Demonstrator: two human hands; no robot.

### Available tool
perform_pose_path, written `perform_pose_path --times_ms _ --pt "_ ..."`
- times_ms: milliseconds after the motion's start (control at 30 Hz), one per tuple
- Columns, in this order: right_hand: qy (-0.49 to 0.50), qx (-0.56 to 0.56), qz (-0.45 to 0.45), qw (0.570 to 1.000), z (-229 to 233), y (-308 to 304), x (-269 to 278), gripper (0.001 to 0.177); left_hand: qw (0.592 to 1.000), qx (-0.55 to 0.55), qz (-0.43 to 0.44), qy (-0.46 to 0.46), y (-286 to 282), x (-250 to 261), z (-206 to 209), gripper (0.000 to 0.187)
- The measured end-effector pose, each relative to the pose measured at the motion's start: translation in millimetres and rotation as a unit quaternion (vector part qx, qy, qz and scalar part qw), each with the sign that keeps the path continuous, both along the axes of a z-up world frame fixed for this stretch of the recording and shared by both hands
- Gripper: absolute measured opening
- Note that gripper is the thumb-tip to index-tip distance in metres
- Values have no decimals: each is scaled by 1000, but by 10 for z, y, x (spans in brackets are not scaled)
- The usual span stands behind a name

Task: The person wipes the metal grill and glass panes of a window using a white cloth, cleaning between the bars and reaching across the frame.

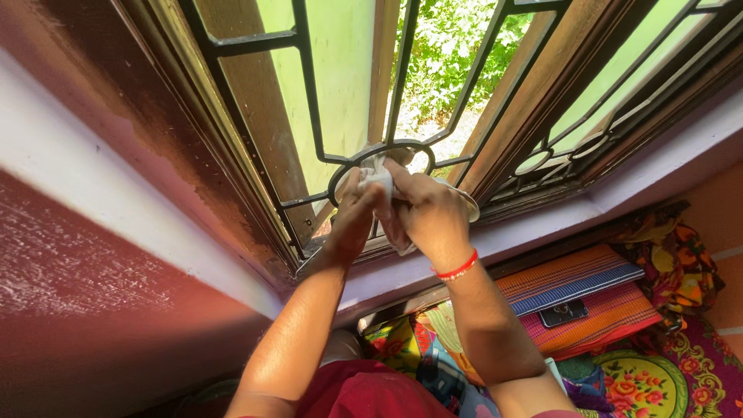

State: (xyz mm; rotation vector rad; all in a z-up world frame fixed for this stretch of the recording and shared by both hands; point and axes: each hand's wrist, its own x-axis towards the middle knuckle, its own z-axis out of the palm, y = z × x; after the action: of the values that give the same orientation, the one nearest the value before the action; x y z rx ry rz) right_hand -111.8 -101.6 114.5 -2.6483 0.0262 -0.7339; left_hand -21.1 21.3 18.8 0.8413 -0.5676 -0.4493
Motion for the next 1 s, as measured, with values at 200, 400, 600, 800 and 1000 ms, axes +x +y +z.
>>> perform_pose_path --times_ms 200,400,600,800,1000 --pt "-123 97 76 985 83 -22 -231 54 1000 -4 20 4 -41 -40 153 38" --pt "11 111 -70 991 -292 -371 -241 25 992 78 61 -79 -62 -33 173 37" --pt "20 601 145 785 -839 -508 -64 27 995 79 3 -54 7 47 114 51" --pt "-187 325 71 924 -486 -153 69 36 982 67 -25 -173 9 140 -69 86" --pt "-202 196 16 959 -265 343 94 28 993 -46 -81 -71 19 94 120 113"
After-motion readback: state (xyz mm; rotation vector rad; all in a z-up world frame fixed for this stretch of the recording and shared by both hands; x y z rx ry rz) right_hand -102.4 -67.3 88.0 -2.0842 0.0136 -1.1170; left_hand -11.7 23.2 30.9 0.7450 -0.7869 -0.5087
